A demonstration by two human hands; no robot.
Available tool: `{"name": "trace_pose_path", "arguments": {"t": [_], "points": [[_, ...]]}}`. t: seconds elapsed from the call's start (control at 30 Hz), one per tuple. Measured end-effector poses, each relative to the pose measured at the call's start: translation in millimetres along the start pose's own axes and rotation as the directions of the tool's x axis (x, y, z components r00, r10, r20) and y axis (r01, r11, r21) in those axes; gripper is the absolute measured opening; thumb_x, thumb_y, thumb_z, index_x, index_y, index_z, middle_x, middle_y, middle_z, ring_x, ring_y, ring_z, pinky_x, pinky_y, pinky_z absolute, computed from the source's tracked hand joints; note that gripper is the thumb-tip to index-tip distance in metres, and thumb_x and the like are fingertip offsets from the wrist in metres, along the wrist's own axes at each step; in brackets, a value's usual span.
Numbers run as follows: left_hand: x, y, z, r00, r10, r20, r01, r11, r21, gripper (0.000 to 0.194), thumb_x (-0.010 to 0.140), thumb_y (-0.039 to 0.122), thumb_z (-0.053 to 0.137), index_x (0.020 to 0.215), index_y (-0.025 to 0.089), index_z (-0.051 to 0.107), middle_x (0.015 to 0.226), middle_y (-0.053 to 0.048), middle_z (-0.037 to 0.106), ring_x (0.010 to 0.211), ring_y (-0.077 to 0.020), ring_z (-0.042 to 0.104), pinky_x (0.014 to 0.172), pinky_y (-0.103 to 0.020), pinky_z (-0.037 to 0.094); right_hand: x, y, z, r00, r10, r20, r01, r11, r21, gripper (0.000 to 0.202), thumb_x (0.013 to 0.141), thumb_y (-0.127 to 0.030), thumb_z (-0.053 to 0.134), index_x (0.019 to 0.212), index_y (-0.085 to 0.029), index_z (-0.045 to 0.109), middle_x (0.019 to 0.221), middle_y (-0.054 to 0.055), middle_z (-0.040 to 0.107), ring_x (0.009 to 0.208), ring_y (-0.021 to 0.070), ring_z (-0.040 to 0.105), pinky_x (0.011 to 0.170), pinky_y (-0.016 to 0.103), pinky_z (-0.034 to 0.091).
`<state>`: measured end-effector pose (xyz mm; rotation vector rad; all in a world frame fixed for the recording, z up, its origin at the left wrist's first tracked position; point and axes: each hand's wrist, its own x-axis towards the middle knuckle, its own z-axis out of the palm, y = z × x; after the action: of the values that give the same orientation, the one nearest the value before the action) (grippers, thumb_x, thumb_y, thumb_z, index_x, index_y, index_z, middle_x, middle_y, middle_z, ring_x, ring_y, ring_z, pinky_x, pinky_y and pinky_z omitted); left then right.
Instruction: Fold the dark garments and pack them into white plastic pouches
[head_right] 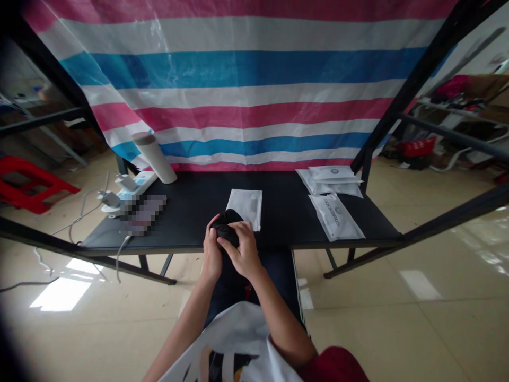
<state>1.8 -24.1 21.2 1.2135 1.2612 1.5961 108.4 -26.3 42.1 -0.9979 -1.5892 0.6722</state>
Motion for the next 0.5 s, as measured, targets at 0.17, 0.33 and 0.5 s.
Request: {"name": "trace_pose_path", "arguments": {"t": [0.17,0.33,0.5], "points": [[0.0,-2.3,5.0,0.992,-0.091,0.083,0.09,0.996,0.014,0.045,0.095,0.054,0.038,0.113,0.022,0.063,0.111,-0.007,0.067,0.109,-0.0238,0.062,0.098,-0.035,0.048,-3.9,11.5,0.1,0.99,0.074,-0.116,-0.081,0.995,-0.059,0.028,0.087,-0.046,0.062,0.104,-0.024,0.065,0.138,0.012,0.043,0.134,0.0304,0.037,0.115,0.05,0.029],[19.3,7.8,29.5,0.99,-0.043,0.137,0.035,0.998,0.055,0.038,0.09,0.053,0.051,0.101,0.019,0.065,0.093,-0.005,0.069,0.091,-0.0214,0.064,0.084,-0.032,0.051,7.9,29.5,-11.7,0.923,0.374,-0.084,-0.327,0.882,0.339,0.064,0.082,-0.046,0.068,0.137,-0.026,0.042,0.133,0.008,0.054,0.125,0.0239,0.051,0.11,0.042,0.039],[55.7,3.2,53.7,0.963,0.067,0.261,-0.117,0.976,0.183,0.039,0.097,0.048,0.039,0.107,0.019,0.063,0.1,-0.006,0.067,0.096,-0.02,0.062,0.088,-0.032,0.046,27.3,55.2,-46.2,0.872,0.488,0.02,-0.442,0.771,0.458,0.046,0.073,-0.044,0.076,0.111,-0.021,0.068,0.107,0.004,0.072,0.105,0.0255,0.065,0.095,0.038,0.05]]}}
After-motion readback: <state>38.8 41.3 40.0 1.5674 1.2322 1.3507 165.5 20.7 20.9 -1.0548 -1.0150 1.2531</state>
